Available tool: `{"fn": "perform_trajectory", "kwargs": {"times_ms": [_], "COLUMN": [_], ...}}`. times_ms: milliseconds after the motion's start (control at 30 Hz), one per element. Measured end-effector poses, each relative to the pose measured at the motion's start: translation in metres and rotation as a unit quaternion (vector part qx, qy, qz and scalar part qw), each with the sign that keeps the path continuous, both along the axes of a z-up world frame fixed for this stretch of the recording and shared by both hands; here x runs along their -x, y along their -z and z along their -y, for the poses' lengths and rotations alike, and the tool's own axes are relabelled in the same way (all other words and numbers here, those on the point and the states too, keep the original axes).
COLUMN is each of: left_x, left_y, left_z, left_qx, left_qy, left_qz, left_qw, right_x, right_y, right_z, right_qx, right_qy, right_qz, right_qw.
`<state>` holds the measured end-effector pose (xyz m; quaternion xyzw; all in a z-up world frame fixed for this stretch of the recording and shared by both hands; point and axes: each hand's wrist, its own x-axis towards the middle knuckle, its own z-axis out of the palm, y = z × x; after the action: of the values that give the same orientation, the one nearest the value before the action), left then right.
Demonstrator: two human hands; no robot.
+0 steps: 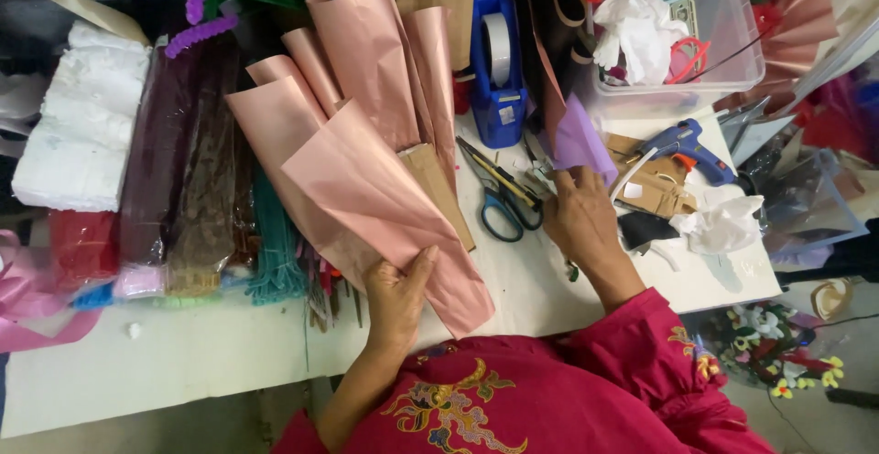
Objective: The person wraps a rectangular box with pink wrapping paper, folding the edges and securing them with clear tape. They repeatedly adjust the paper and apply tape to hold the folds in place.
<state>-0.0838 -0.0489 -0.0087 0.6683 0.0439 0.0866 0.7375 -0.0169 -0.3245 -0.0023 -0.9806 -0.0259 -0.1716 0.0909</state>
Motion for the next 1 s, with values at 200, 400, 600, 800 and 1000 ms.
{"fn": "perform_trajectory", "kwargs": {"times_ms": [200, 400, 600, 800, 1000], "left_x": [0.004, 0.002, -0.006, -0.02, -0.036], "left_y": [-0.008, -0.006, 0.009, -0.008, 0.023], "left_z": [0.001, 0.002, -0.002, -0.005, -0.007], "left_qx": [0.003, 0.008, 0.008, -0.004, -0.085], "left_qy": [0.011, 0.017, 0.001, 0.004, 0.018], "left_qz": [0.001, 0.0, -0.005, 0.009, 0.059], "left_qw": [1.0, 1.0, 1.0, 1.0, 0.994], "right_x": [-0.017, -0.031, -0.034, 0.015, 0.03], "right_y": [0.003, -0.006, 0.011, -0.031, -0.063], "right_z": [0.011, 0.006, 0.037, 0.0, -0.037], "right_qx": [0.034, 0.069, -0.142, -0.692, -0.659], "right_qy": [0.029, 0.019, -0.048, -0.167, -0.246], "right_qz": [-0.122, -0.141, -0.187, -0.222, -0.3], "right_qw": [0.992, 0.987, 0.971, 0.666, 0.645]}}
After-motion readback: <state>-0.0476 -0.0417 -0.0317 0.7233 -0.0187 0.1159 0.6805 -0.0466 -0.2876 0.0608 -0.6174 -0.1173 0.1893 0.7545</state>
